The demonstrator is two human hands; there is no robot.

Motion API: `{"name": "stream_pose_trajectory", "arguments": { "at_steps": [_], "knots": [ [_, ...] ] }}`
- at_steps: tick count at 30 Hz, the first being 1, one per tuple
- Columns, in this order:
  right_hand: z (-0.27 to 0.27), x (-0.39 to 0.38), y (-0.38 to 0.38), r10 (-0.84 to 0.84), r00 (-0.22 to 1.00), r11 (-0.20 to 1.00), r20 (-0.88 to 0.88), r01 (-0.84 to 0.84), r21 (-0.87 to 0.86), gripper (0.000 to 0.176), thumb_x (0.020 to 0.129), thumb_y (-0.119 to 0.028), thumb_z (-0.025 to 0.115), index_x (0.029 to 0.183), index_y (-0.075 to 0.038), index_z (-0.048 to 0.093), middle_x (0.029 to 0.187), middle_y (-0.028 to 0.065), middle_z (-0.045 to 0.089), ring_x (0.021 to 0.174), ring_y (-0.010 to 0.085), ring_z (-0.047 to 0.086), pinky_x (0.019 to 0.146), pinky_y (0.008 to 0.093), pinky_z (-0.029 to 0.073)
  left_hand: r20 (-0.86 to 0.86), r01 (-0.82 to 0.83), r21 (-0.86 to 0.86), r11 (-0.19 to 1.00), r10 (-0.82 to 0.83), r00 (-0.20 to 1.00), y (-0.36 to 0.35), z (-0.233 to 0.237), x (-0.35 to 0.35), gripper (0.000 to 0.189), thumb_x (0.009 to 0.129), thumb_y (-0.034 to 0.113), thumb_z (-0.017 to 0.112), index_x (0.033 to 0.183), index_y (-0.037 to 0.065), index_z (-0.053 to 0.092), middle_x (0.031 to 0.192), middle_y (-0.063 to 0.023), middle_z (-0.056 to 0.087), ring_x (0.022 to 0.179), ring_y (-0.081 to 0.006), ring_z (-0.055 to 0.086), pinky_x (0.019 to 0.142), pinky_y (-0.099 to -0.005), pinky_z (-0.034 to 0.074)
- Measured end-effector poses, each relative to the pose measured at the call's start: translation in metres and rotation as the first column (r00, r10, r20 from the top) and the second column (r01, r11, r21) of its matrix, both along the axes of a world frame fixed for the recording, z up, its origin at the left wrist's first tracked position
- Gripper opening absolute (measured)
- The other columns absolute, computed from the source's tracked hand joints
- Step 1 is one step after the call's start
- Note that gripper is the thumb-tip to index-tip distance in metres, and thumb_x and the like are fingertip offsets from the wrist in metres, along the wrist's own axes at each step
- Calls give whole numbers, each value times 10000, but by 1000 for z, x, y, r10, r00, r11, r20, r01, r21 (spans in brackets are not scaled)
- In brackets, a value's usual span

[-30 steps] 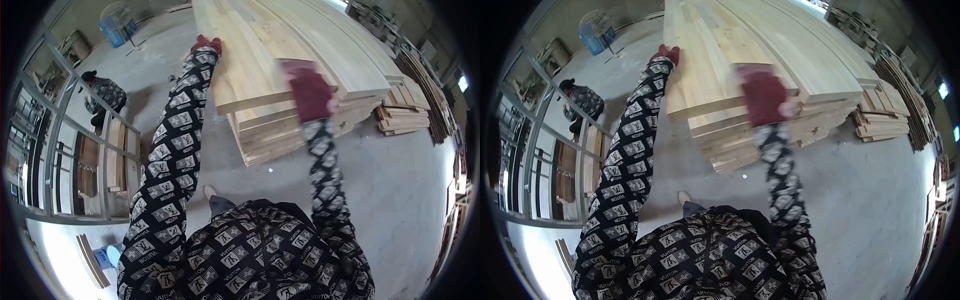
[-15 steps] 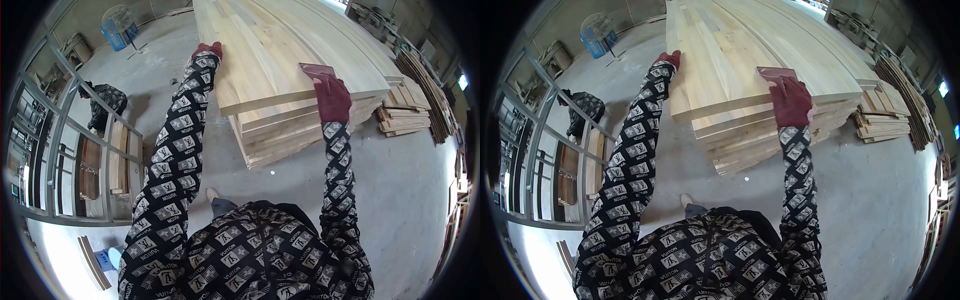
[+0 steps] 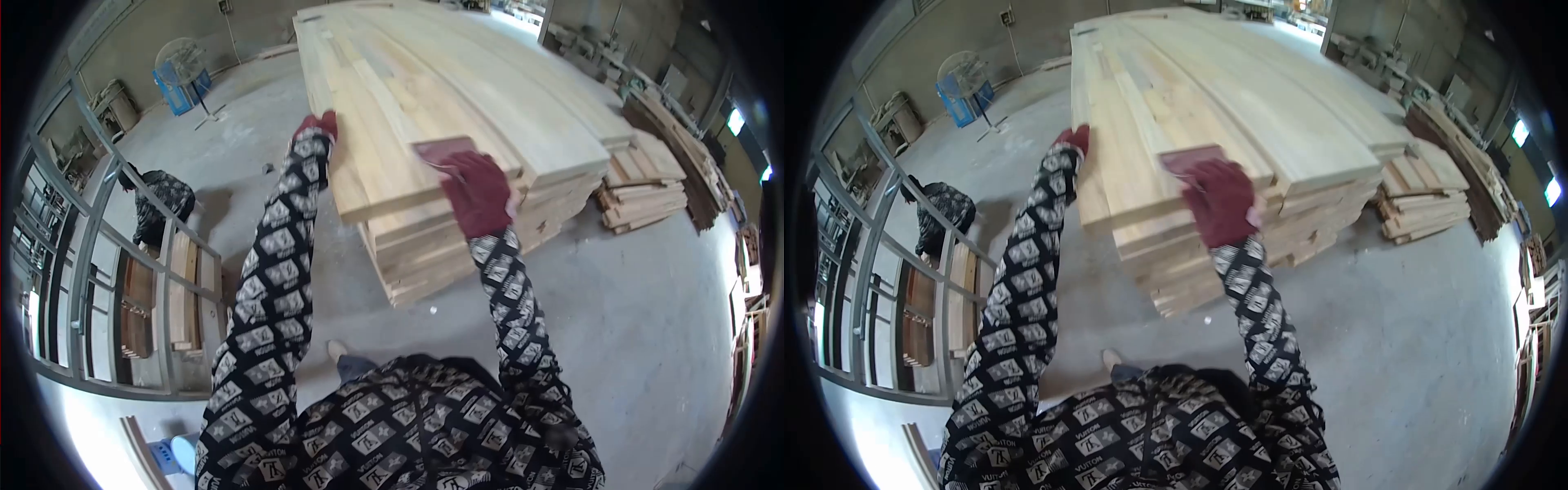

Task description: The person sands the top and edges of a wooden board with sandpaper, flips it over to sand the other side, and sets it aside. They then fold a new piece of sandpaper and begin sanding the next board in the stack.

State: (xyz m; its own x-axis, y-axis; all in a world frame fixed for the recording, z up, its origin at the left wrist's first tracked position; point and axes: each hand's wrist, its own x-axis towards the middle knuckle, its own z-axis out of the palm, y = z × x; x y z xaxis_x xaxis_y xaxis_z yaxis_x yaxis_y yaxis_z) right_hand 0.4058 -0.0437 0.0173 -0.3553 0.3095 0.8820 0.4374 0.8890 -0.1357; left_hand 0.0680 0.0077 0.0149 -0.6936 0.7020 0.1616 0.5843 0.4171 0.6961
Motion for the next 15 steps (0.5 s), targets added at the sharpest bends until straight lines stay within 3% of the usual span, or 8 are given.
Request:
{"name": "stream_pose_trajectory", "arguments": {
  "at_steps": [3,5,7,8,10,12,13,15],
  "knots": [
    [3,29,28,-65,996,998,-54,64,-23,139,778,-140,645,894,-64,638,937,111,645,928,304,590,830,417,436,264,65,40,997,-73,962,-7,-19,-7,749,776,569,532,1264,3,472,1217,-255,538,1124,-387,529,936,-420,423],
    [4,27,25,-100,994,993,-53,96,-72,128,790,-123,642,901,-60,647,958,117,651,943,303,593,847,406,444,512,220,400,889,-417,751,8,-85,-31,718,786,502,615,1250,-23,458,1105,-226,594,987,-304,597,845,-396,469],
    [-5,-1,14,-131,991,990,-21,130,-53,183,773,-156,628,915,-43,609,904,131,609,878,315,570,802,417,432,662,159,462,873,-459,593,-25,-67,2,680,802,499,604,1222,-21,479,1055,-197,607,936,-281,604,817,-377,481],
    [-26,-34,12,28,997,991,-76,-38,-126,202,778,-186,616,922,-45,596,937,131,589,927,293,560,825,416,425,722,104,466,879,-446,529,-40,-54,15,671,804,501,603,1218,-14,486,1048,-192,610,939,-276,603,813,-369,482],
    [-9,-87,-55,152,988,988,37,-151,-13,261,778,-218,612,982,-55,602,982,124,582,1029,285,531,922,398,397,536,257,389,885,-444,718,-58,-31,22,633,817,506,586,1194,3,514,1027,-151,622,922,-236,609,809,-348,486],
    [26,-98,-95,82,956,982,281,-30,-184,306,766,-232,622,1033,-82,612,1024,115,592,1042,284,534,951,413,377,442,362,406,839,-527,726,-3,-59,-32,585,847,496,553,1172,9,534,1041,-125,631,910,-227,624,817,-350,488],
    [20,-95,-90,81,957,981,278,-28,-191,306,766,-232,622,1033,-82,612,1024,115,592,1042,284,534,951,413,377,222,522,247,816,-572,789,9,-50,-42,569,866,497,516,1176,21,534,1044,-130,635,927,-238,624,821,-361,489],
    [3,-88,-67,302,953,950,13,-300,-91,283,739,-218,644,996,-101,627,998,103,605,1011,282,545,928,430,385,-207,657,-176,733,-680,703,25,-47,-66,544,903,500,441,1184,44,535,1048,-141,643,961,-260,623,830,-381,491]
  ]
}}
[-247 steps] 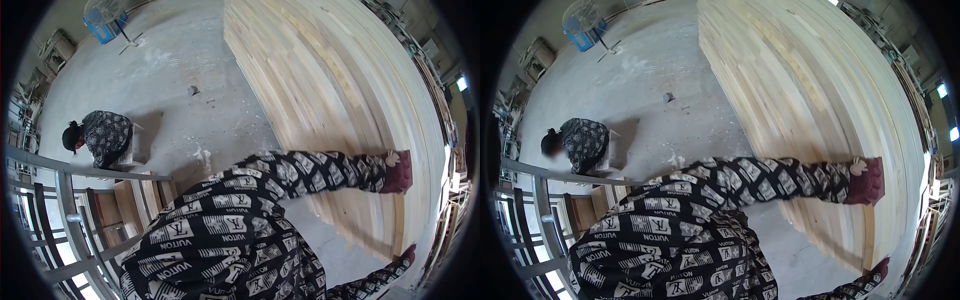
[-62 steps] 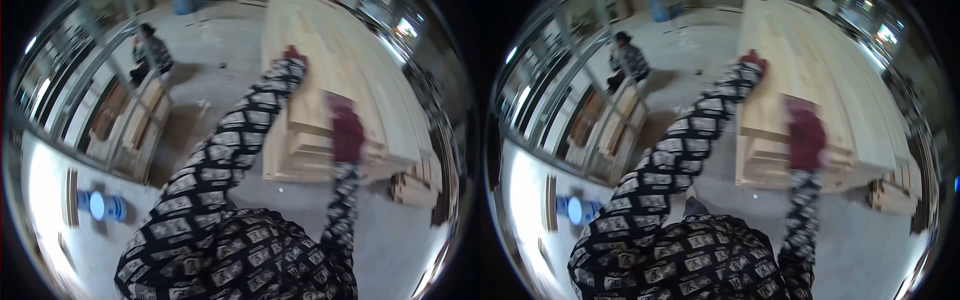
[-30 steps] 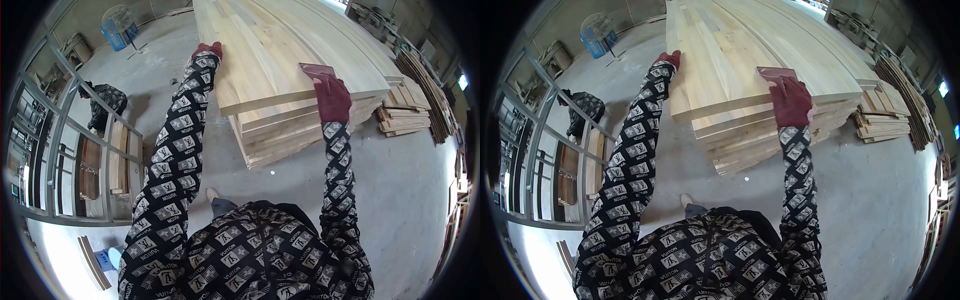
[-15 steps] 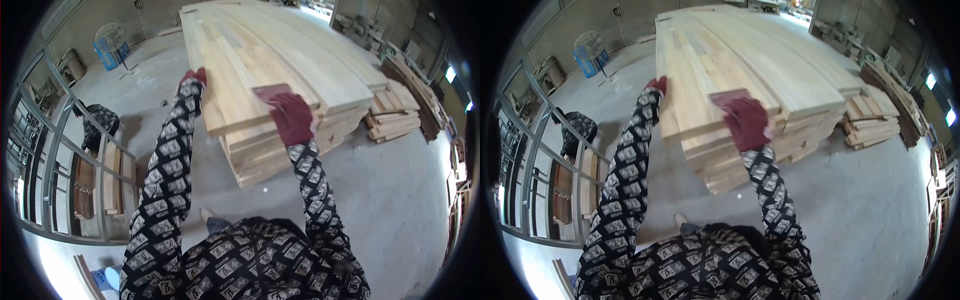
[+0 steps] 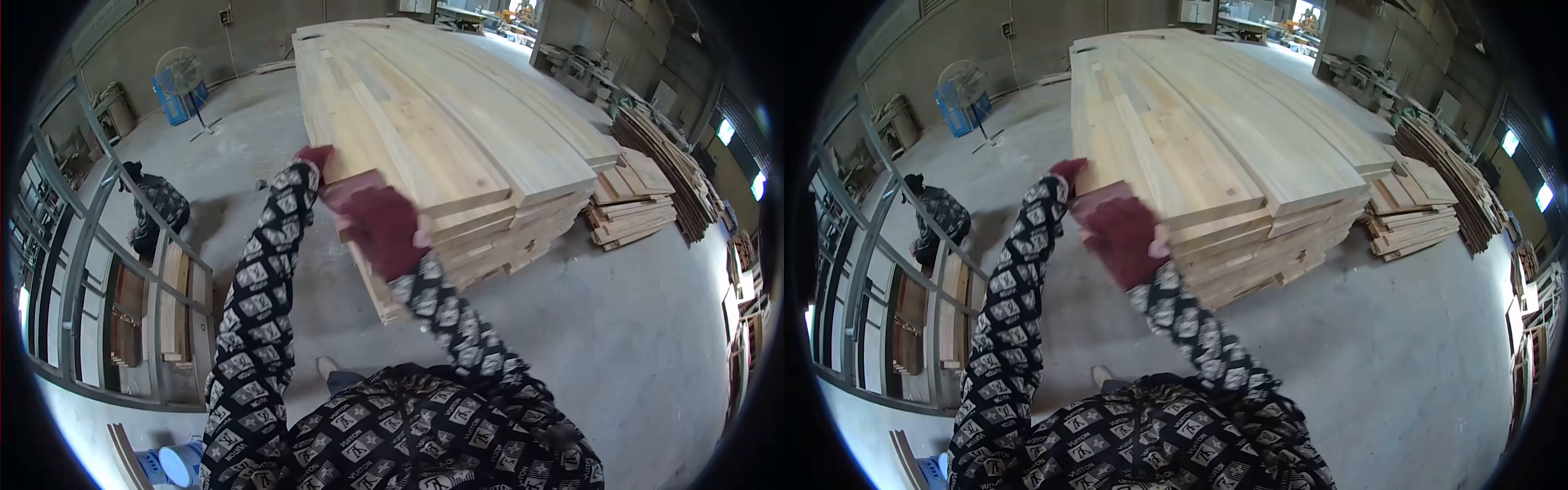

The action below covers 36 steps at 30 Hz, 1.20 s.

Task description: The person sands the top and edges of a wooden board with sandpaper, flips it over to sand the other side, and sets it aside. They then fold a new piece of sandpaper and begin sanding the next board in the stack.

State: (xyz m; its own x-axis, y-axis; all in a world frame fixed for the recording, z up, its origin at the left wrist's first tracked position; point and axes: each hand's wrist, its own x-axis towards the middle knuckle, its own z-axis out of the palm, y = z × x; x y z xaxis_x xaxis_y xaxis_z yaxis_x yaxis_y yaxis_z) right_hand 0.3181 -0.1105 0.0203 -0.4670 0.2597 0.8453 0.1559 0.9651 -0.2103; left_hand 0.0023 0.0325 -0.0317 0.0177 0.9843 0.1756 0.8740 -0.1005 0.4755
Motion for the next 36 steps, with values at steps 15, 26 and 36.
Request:
{"name": "stream_pose_trajectory", "arguments": {
  "at_steps": [15,26,36],
  "knots": [
    [-15,-18,-9,-130,990,990,-60,133,50,343,737,-190,672,1061,-112,592,1087,68,588,1079,251,524,975,407,365,409,-295,-26,955,280,869,-26,27,51,431,954,366,414,1220,38,501,1178,-133,583,1090,-205,547,957,-324,409],
    [17,127,94,-369,920,901,134,390,-191,114,837,-155,592,916,-97,652,919,106,639,839,301,602,749,384,472,913,47,-402,914,404,-57,-209,-306,38,397,888,465,530,924,72,574,605,-37,501,484,-141,471,462,-383,425],
    [19,-5,-17,62,989,997,136,-56,-52,184,814,-135,619,983,-62,621,1009,97,636,989,290,584,907,417,417,377,-76,370,926,-75,923,-204,-67,186,734,731,285,754,1279,-40,389,1224,-210,513,1146,-315,510,957,-399,404]
  ]
}}
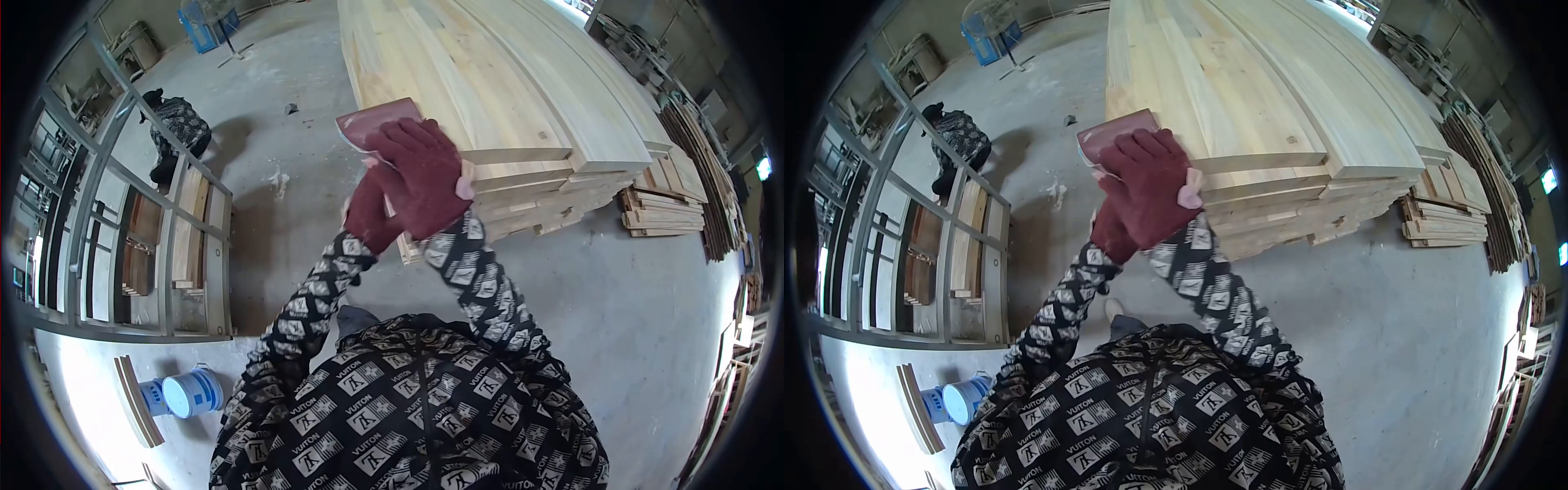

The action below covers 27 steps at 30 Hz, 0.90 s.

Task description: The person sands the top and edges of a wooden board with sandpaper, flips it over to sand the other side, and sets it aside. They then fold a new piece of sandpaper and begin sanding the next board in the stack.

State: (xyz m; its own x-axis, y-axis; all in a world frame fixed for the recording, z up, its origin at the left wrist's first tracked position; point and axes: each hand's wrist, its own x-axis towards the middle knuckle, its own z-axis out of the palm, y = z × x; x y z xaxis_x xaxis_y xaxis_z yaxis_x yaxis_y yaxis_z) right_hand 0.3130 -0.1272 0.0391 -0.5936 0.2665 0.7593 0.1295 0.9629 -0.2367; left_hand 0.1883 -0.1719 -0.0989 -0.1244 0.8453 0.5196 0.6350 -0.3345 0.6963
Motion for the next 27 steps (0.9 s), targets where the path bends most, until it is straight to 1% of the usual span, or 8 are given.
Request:
{"name": "stream_pose_trajectory", "arguments": {
  "at_steps": [4,10,12,13,15,20,26,27],
  "knots": [
    [-17,44,43,-63,987,993,-149,76,85,181,765,-141,617,932,-73,618,956,92,622,908,281,578,828,405,438,323,-39,95,995,6,946,0,51,37,595,716,249,745,1176,-13,474,1123,-199,555,1057,-315,546,901,-402,424],
    [-25,121,113,-509,851,830,-130,525,188,152,802,-62,613,954,-58,620,979,100,626,928,284,581,817,388,459,160,-210,226,951,176,971,6,26,47,593,766,226,664,1250,-24,430,1156,-227,530,1069,-364,525,909,-413,409],
    [-56,90,106,-301,875,944,-380,216,-251,188,806,-98,627,990,-60,617,1004,114,619,958,294,575,861,392,445,164,-223,258,940,184,969,11,24,49,591,772,230,656,1253,-26,426,1160,-229,526,1073,-372,521,912,-415,406],
    [-41,68,79,-350,921,929,-173,364,62,225,799,-137,643,1012,-72,612,1025,115,608,1012,299,557,940,410,398,169,-258,296,920,215,962,13,21,49,595,748,269,681,1216,-22,456,1130,-228,526,1049,-392,512,903,-443,399],
    [-43,12,37,-367,922,927,-124,373,32,227,796,-175,649,998,-80,609,1014,110,603,1013,302,545,958,426,367,102,-271,401,875,251,962,23,6,42,596,742,349,673,1177,-13,485,1104,-233,513,1030,-420,485,891,-487,379],
    [-8,5,13,127,989,984,-74,-135,-119,279,740,-154,645,1010,-87,619,1008,107,615,1008,301,557,937,421,387,-26,-246,356,902,272,962,17,18,37,588,754,359,652,1177,-14,483,1104,-236,511,1014,-429,485,878,-490,382],
    [-30,122,122,-529,846,825,-73,532,189,157,896,-202,557,931,-77,647,838,130,620,802,294,607,705,368,485,-53,-279,326,903,312,949,10,21,40,583,752,327,651,1181,-22,467,1097,-243,505,993,-432,483,846,-490,389],
    [-6,126,107,-520,854,852,-24,517,-84,188,902,-244,539,888,-92,649,799,126,614,769,296,602,685,377,480,15,-252,350,902,264,964,11,19,40,590,746,320,658,1182,-25,461,1098,-244,503,998,-431,481,848,-491,389]
  ]
}}
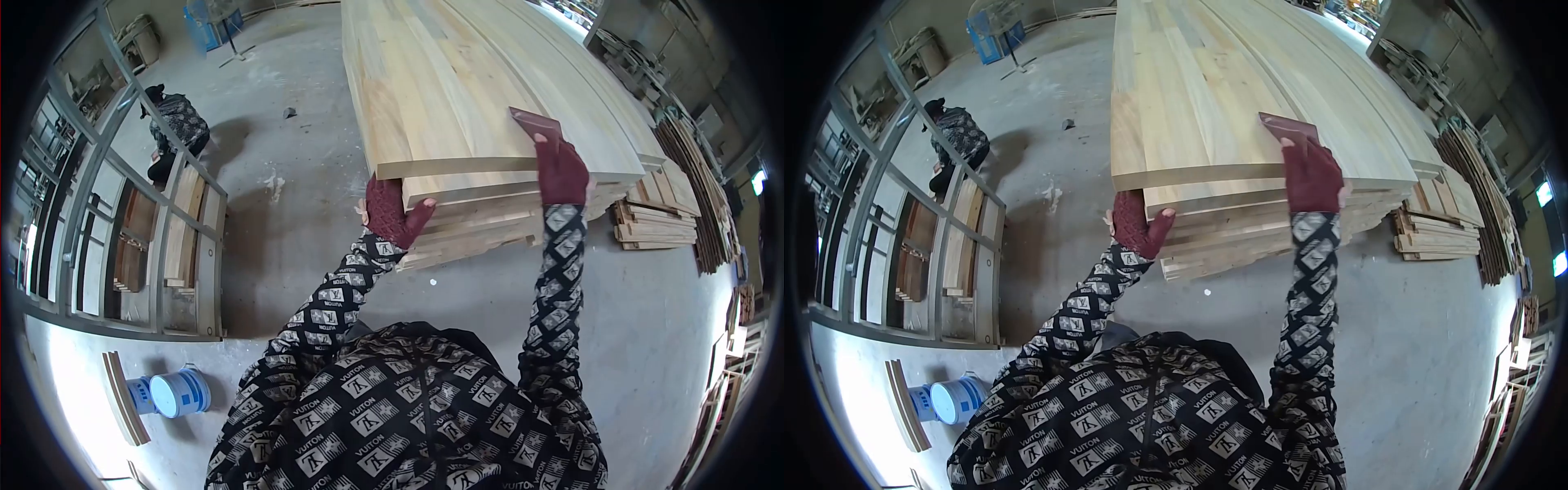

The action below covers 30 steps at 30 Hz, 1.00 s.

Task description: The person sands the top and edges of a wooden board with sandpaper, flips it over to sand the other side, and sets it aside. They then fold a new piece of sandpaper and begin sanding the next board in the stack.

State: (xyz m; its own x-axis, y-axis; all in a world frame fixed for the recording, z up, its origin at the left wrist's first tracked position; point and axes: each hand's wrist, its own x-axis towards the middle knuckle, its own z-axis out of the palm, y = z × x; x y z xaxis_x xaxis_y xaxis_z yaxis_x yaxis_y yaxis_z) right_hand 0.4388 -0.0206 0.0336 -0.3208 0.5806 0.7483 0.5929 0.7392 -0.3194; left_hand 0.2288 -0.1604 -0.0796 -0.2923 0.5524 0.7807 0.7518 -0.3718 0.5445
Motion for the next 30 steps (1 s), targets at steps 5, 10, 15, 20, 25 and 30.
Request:
{"name": "stream_pose_trajectory", "arguments": {
  "at_steps": [5,10,15,20,25,30],
  "knots": [
    [-15,-66,-39,165,986,969,37,-169,178,142,846,-175,589,939,-83,641,884,113,628,835,311,599,736,386,476,19,-21,68,998,19,1000,14,-22,2,616,745,330,653,1199,-29,444,1108,-251,494,1005,-436,476,860,-498,378],
    [-2,-127,-107,420,907,903,27,-421,90,193,788,-194,630,944,-81,630,972,90,633,998,280,578,926,404,406,265,130,-11,991,-123,956,21,-33,1,568,780,300,622,1218,-19,450,1113,-244,515,998,-427,492,851,-478,398],
    [-28,-59,-15,109,981,963,163,-145,227,109,767,-169,647,832,-82,636,883,109,633,862,288,594,765,410,470,-164,-104,-86,991,89,982,-6,10,1,519,790,301,614,1186,-3,471,1060,-230,529,956,-422,500,809,-487,402],
    [-1,-1,24,130,982,973,135,-153,173,142,886,-157,491,911,-117,625,920,108,609,763,298,598,679,399,490,-82,-12,-33,999,9,997,-4,4,1,503,795,264,613,1191,-10,469,1051,-222,541,939,-417,523,801,-464,418],
    [-16,-91,-48,486,874,853,-2,-473,220,185,776,-107,596,951,-58,626,998,111,620,1001,305,555,932,407,408,-50,-22,15,1000,22,998,-1,-5,4,549,819,224,593,1263,-44,413,1166,-230,511,1051,-381,518,906,-417,399],
    [2,-88,-68,575,818,816,18,-575,53,286,721,-101,686,1001,-81,631,979,102,628,1007,297,558,927,411,418,42,142,-75,987,-139,989,-7,0,-8,632,792,192,649,1312,-28,365,1270,-209,470,1162,-329,474,985,-384,349]
  ]
}}
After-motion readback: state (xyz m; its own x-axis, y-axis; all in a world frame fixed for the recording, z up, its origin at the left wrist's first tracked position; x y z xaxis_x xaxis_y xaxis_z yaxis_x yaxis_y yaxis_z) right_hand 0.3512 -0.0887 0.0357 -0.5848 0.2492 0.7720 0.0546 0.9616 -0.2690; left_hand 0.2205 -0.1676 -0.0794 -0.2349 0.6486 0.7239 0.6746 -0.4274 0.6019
